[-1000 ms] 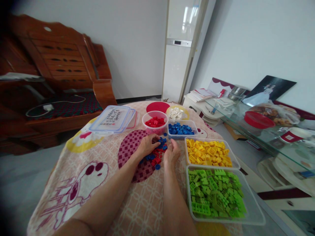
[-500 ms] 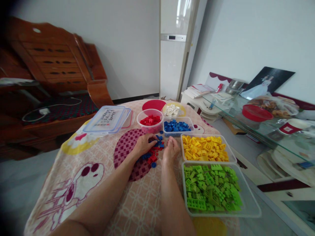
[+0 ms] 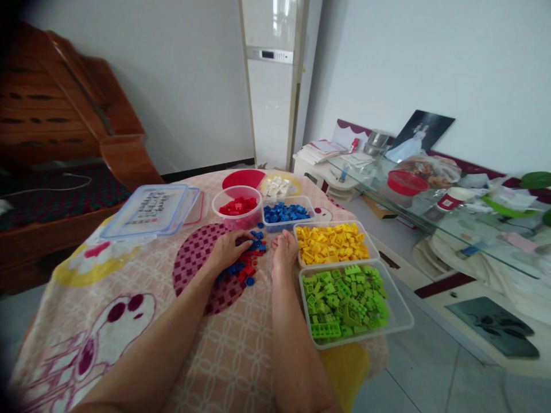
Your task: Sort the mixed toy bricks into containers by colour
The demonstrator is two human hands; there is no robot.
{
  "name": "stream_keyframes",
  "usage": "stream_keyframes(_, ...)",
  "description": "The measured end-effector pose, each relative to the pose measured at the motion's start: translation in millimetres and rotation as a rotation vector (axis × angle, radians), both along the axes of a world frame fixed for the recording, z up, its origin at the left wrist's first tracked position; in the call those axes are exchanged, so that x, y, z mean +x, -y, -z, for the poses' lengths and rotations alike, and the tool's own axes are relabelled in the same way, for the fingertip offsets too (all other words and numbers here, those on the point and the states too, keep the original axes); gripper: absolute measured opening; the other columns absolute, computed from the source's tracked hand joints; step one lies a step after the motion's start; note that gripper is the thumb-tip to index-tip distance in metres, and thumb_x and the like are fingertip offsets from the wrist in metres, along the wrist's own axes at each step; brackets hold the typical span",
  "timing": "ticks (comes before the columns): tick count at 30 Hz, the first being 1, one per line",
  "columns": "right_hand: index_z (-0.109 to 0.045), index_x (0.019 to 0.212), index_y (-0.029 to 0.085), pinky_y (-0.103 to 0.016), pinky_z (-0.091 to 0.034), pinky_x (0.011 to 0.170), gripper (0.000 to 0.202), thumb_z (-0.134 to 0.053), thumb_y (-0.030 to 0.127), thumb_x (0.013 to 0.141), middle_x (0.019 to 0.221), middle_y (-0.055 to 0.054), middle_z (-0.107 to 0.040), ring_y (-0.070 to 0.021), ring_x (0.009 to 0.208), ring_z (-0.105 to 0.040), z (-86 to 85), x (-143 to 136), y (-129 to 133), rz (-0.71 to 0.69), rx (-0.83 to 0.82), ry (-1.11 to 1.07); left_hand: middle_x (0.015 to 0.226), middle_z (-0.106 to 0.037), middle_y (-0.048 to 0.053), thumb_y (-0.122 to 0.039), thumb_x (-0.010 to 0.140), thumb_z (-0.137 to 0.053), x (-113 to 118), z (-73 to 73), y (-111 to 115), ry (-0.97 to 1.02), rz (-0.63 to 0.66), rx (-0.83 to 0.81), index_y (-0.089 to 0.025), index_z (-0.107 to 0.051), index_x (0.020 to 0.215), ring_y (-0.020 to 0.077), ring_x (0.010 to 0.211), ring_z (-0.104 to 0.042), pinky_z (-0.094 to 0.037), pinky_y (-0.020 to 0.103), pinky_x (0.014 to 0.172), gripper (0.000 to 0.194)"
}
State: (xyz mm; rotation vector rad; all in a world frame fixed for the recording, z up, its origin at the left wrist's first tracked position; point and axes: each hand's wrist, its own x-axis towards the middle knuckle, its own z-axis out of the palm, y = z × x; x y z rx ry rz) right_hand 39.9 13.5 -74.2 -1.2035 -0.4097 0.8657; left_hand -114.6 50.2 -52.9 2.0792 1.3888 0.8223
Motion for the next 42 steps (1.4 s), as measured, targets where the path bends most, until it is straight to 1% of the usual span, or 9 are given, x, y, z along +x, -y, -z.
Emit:
stream_keyframes(5, -0.066, 0.111, 0.017, -0.039, -0.061, 0.082, 0.041, -0.063, 0.033, 0.073, 0.089, -0.003, -0.072, -0.0209, 0.082, -0.072, -1.2, 1.9, 1.0, -0.008, -0.014, 0.0, 0.104, -0.081, 0.004, -0.018, 0.081, -0.066, -2.6, -1.7, 0.2, -0.03, 0.019, 0.038, -0.022, -0.076, 0.099, 0.0219, 0.096, -0.074, -0.055, 0.032, 0.093, 0.021)
stream_keyframes(10, -0.066, 0.112, 0.017, -0.04, -0.062, 0.081, 0.043, -0.064, 0.03, 0.071, 0.087, -0.002, -0.072, -0.0207, 0.078, -0.072, -0.7, 4.5, 3.6, -0.045, -0.002, 0.017, 0.104, -0.08, 0.004, -0.017, 0.08, -0.066, -4.3, -1.4, -1.3, -0.04, 0.037, 0.042, -0.023, -0.076, 0.098, 0.0223, 0.096, -0.074, -0.055, 0.033, 0.094, 0.021)
stream_keyframes(19, -0.068, 0.094, 0.018, -0.037, -0.062, 0.072, 0.031, -0.07, 0.027, 0.065, 0.074, 0.0, -0.073, -0.0203, 0.069, -0.073, -7.7, 15.9, 12.2, -0.149, 0.0, -0.005, 0.105, -0.08, 0.004, -0.017, 0.081, -0.067, -5.2, 1.6, -3.6, -0.034, 0.055, 0.042, -0.021, -0.075, 0.099, 0.0222, 0.098, -0.074, -0.055, 0.032, 0.094, 0.019)
stream_keyframes(23, -0.071, 0.091, 0.018, -0.037, -0.062, 0.071, 0.029, -0.07, 0.03, 0.065, 0.075, -0.001, -0.075, -0.0218, 0.073, -0.074, -5.6, 17.9, 17.2, -0.193, 0.027, 0.061, 0.103, -0.08, 0.004, -0.017, 0.082, -0.067, -4.9, 1.6, -3.7, -0.028, 0.059, 0.044, -0.022, -0.075, 0.097, 0.0218, 0.097, -0.074, -0.055, 0.031, 0.093, 0.018)
stream_keyframes(28, -0.074, 0.086, 0.019, -0.037, -0.06, 0.065, 0.025, -0.066, 0.036, 0.069, 0.072, -0.003, -0.075, -0.022, 0.067, -0.072, 0.9, 14.5, 17.7, -0.18, 0.018, 0.159, 0.103, -0.08, 0.005, -0.015, 0.084, -0.065, -1.3, 0.4, -0.8, -0.054, 0.053, 0.073, -0.021, -0.075, 0.097, 0.0225, 0.097, -0.074, -0.054, 0.032, 0.092, 0.017)
stream_keyframes(32, -0.074, 0.083, 0.019, -0.036, -0.059, 0.065, 0.027, -0.065, 0.04, 0.07, 0.072, -0.004, -0.075, -0.0228, 0.067, -0.071, 4.1, 13.9, 15.7, -0.201, -0.001, 0.194, 0.102, -0.079, 0.006, -0.014, 0.086, -0.064, 1.9, 0.4, 1.6, -0.07, 0.066, 0.111, -0.02, -0.074, 0.097, 0.0227, 0.097, -0.073, -0.054, 0.033, 0.092, 0.016)
stream_keyframes(37, -0.074, 0.083, 0.019, -0.036, -0.059, 0.065, 0.026, -0.064, 0.039, 0.069, 0.074, -0.005, -0.076, -0.0231, 0.067, -0.071, 5.5, 14.9, 12.5, -0.195, -0.014, 0.206, 0.097, -0.078, 0.005, -0.015, 0.085, -0.065, 7.8, -3.6, 4.3, 0.026, -0.003, 0.154, -0.019, -0.073, 0.095, 0.0203, 0.089, -0.072, -0.054, 0.031, 0.086, 0.013)
stream_keyframes(40, -0.074, 0.081, 0.019, -0.037, -0.059, 0.064, 0.025, -0.063, 0.037, 0.067, 0.071, -0.005, -0.075, -0.0233, 0.065, -0.07, 5.6, 15.0, 10.9, -0.201, -0.028, 0.184, 0.095, -0.077, 0.005, -0.016, 0.086, -0.064, 16.7, -10.0, 3.7, 0.118, 0.0, 0.188, -0.018, -0.072, 0.095, 0.0178, 0.085, -0.07, -0.054, 0.028, 0.082, 0.012)
stream_keyframes(42, -0.074, 0.082, 0.019, -0.037, -0.059, 0.064, 0.026, -0.063, 0.037, 0.067, 0.071, -0.005, -0.075, -0.0235, 0.065, -0.071, 6.3, 15.1, 10.3, -0.202, -0.026, 0.181, 0.089, -0.077, 0.004, -0.016, 0.086, -0.064, 25.0, -14.4, 0.5, 0.164, 0.004, 0.191, -0.017, -0.072, 0.093, 0.0165, 0.079, -0.069, -0.053, 0.027, 0.078, 0.011)
